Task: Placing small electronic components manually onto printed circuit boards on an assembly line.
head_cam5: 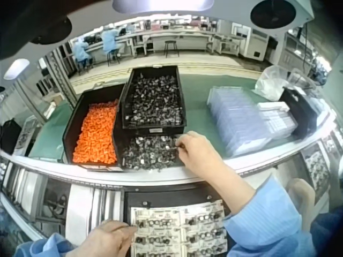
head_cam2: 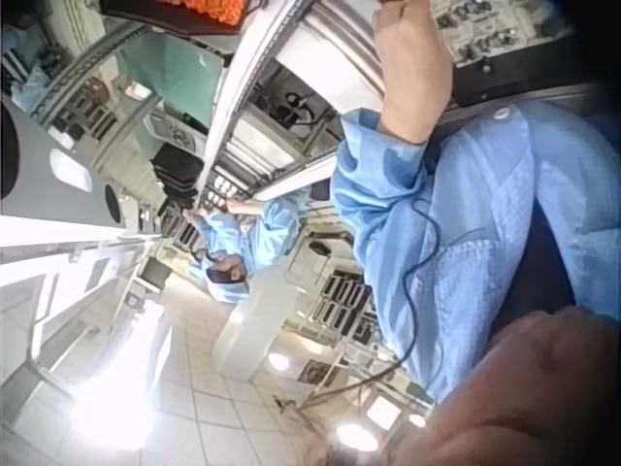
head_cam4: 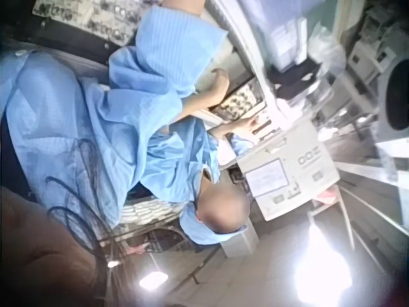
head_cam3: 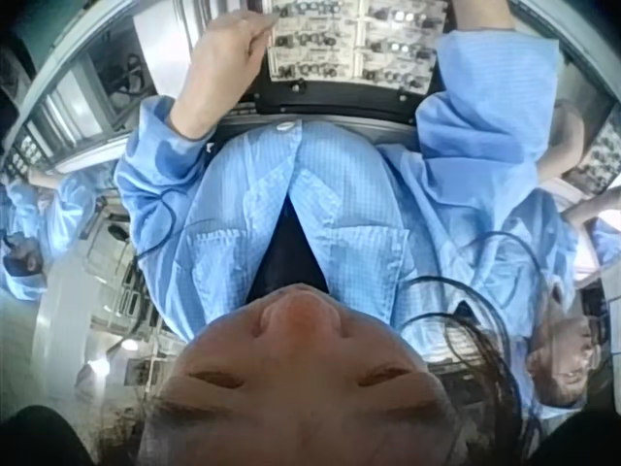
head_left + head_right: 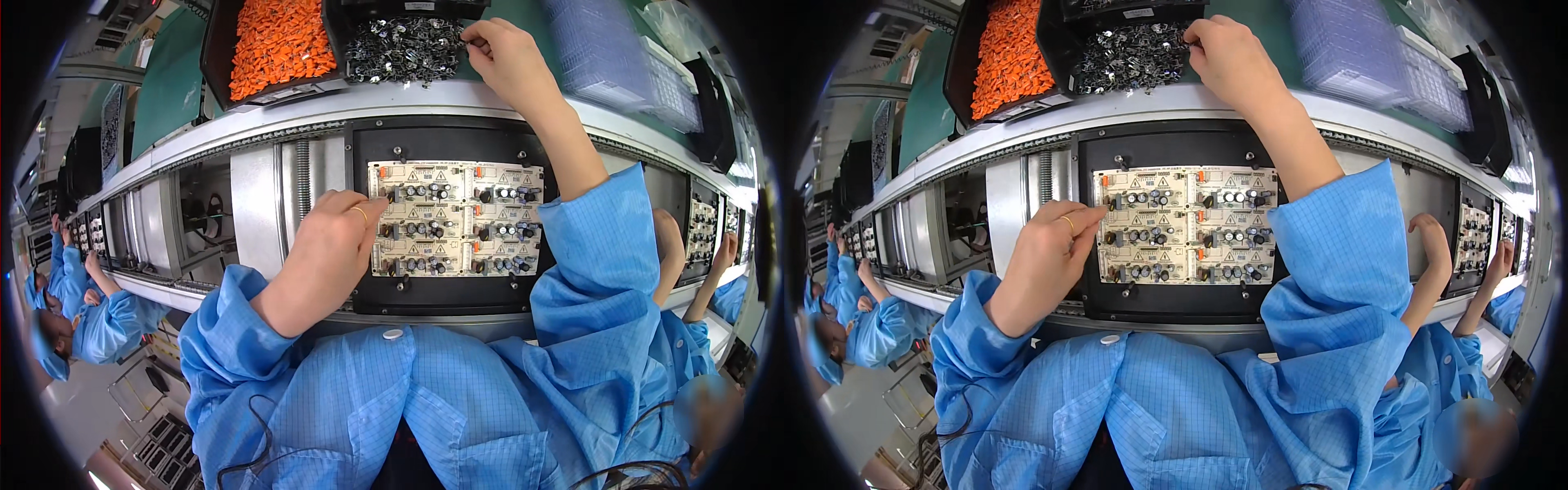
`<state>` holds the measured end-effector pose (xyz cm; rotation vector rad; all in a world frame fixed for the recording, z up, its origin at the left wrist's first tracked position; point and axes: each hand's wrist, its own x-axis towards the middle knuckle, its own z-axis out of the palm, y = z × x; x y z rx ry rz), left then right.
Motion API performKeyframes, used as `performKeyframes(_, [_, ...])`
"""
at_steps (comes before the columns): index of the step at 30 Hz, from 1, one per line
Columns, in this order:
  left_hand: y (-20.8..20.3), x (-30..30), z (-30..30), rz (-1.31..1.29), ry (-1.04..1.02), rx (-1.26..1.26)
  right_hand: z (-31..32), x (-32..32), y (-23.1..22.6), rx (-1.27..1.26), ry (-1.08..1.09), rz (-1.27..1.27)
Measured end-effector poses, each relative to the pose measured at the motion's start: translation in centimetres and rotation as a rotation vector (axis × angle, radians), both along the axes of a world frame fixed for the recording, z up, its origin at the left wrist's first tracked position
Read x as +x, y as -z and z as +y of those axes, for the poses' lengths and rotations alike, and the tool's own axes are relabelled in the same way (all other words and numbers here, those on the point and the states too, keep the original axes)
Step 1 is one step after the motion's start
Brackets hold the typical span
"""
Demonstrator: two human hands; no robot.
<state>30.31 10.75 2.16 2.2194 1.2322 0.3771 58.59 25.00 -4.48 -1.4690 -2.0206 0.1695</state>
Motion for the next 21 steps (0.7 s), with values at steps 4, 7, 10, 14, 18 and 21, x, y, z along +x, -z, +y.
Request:
performKeyframes(4, [0.1,1.2,-0.3,0.020,-0.025,0.059,-0.4,1.0,-1.1,-0.092,0.039,0.069])
performKeyframes(7, [0.1,1.8,-0.1,0.048,-0.001,0.063,-0.8,1.7,-1.8,-0.069,0.052,0.203])
performKeyframes(10, [0.2,2.0,0.1,0.096,0.052,0.121,-1.4,1.8,-2.8,-0.120,0.066,0.360])
performKeyframes(14, [-0.1,2.4,0.7,0.161,0.101,0.088,-3.4,1.4,-5.4,-0.263,0.065,0.568])
performKeyframes(18, [0.1,2.7,1.2,0.226,0.176,0.081,-5.8,1.8,-6.0,-0.275,0.030,0.655])
performKeyframes(21, [0.1,2.8,1.4,0.241,0.188,0.073,-7.6,2.5,-5.7,-0.249,-0.005,0.702])
